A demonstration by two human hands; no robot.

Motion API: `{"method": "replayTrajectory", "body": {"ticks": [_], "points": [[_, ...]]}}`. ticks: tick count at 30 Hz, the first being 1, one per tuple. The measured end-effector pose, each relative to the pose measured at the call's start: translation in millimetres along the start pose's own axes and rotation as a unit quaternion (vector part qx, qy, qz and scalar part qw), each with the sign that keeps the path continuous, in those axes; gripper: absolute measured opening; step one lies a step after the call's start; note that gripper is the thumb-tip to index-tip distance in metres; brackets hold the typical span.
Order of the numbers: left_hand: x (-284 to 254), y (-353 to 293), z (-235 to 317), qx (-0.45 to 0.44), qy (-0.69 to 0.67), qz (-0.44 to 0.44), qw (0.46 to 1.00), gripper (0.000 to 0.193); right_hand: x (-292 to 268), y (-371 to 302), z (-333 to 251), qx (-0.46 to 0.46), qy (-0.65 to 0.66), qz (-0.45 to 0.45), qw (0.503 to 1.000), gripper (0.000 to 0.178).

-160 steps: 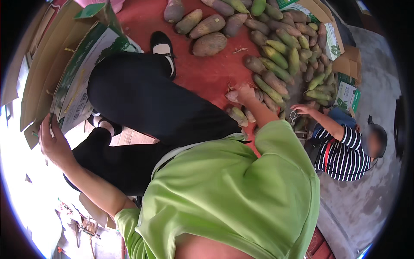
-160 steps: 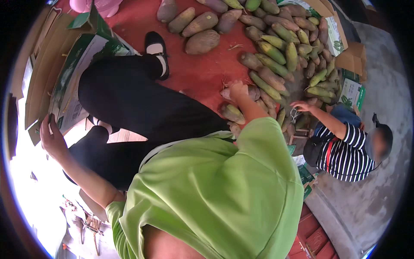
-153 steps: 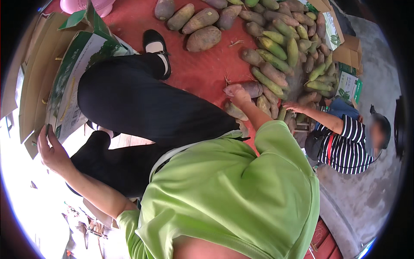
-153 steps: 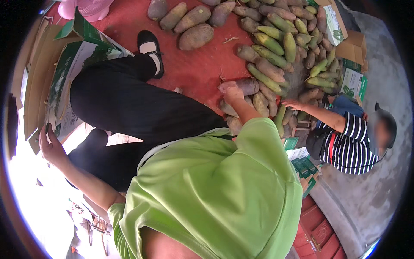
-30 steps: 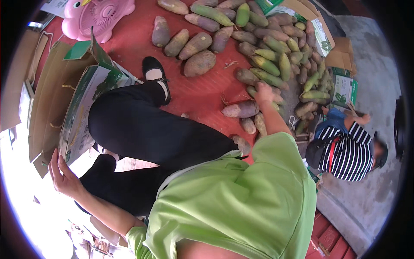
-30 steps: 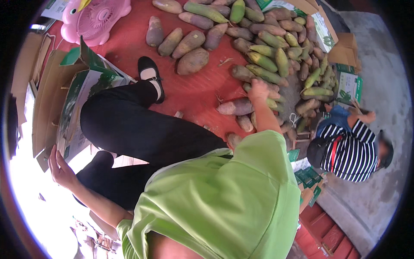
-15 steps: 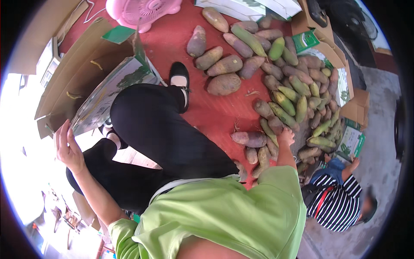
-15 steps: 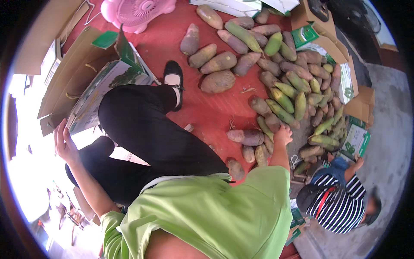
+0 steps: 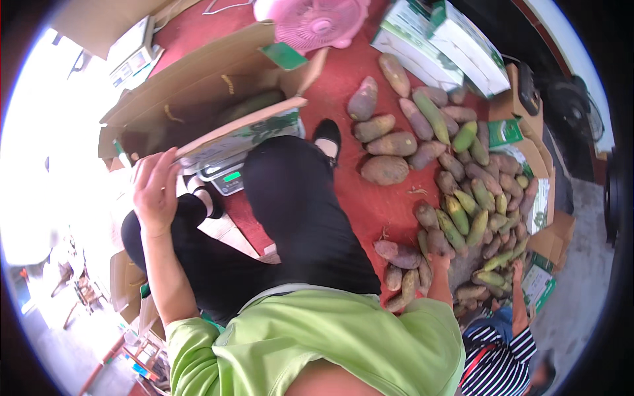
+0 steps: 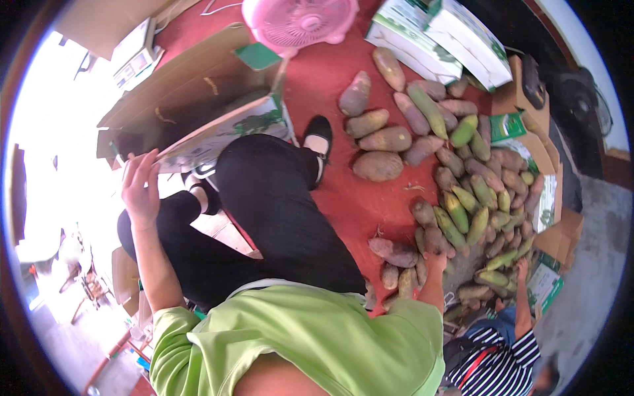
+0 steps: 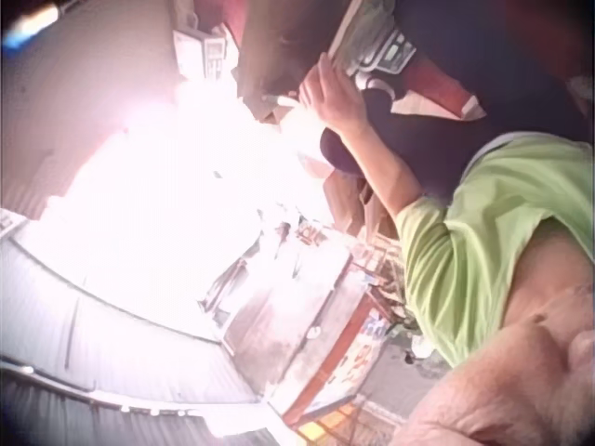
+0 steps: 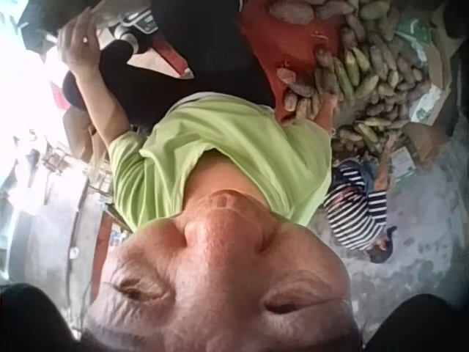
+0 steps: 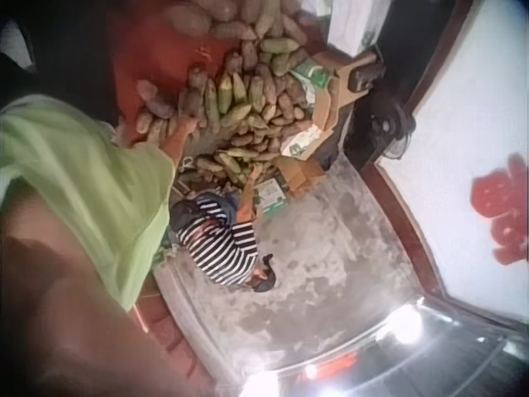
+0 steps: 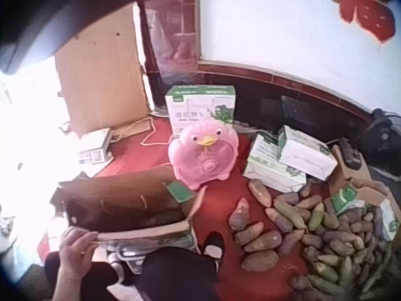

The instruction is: The recorder sorts through a pile of vegetables on the floor, weighs them, and packs them into cardboard boxes.

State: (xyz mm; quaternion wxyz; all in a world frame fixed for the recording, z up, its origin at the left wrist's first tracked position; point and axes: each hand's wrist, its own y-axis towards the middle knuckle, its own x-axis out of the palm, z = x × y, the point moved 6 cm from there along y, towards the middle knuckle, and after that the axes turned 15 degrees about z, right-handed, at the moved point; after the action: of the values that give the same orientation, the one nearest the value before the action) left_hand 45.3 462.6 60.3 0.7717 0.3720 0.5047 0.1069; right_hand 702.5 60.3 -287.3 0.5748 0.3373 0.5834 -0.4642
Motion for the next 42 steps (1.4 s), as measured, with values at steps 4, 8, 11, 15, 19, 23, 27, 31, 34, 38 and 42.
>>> {"method": "replayTrajectory", "body": {"ticks": [4,8,11,15,19,23,27,31,34,38,42], "points": [[-6,3,7,0.049,0.023,0.005,0.999,0.023,7,-22,-31,0.121,0.326,-0.098,0.933,0.053],[-11,1,13,0.075,0.043,0.000,0.996,0.024,-21,-30,-109,0.099,0.413,-0.225,0.877,0.052],[-14,-3,13,0.081,0.056,-0.019,0.995,0.023,-111,-58,-225,-0.045,0.458,-0.237,0.856,0.051],[-17,-3,16,0.077,0.053,-0.035,0.995,0.025,-253,-96,-357,-0.269,0.470,-0.193,0.818,0.061],[-14,-1,20,0.064,0.026,-0.056,0.996,0.027,-362,-150,-457,-0.463,0.452,-0.178,0.741,0.069],[-14,-8,15,0.052,0.026,-0.072,0.996,0.030,-407,-245,-558,-0.633,0.329,-0.211,0.669,0.060],[-17,-9,11,0.046,0.013,-0.073,0.996,0.031,-367,-323,-637,-0.739,0.170,-0.254,0.601,0.053],[-13,-6,11,0.065,-0.007,-0.066,0.996,0.033,-293,-374,-695,-0.757,0.006,-0.235,0.610,0.050],[-14,-7,11,0.081,-0.015,-0.053,0.995,0.035,-245,-412,-718,-0.772,-0.074,-0.218,0.592,0.052],[-14,-7,8,0.063,-0.009,-0.065,0.996,0.033,-199,-459,-727,-0.807,-0.111,-0.225,0.534,0.052],[-10,0,6,0.053,-0.024,-0.046,0.997,0.029,-167,-469,-726,-0.843,-0.122,-0.253,0.459,0.050]]}}
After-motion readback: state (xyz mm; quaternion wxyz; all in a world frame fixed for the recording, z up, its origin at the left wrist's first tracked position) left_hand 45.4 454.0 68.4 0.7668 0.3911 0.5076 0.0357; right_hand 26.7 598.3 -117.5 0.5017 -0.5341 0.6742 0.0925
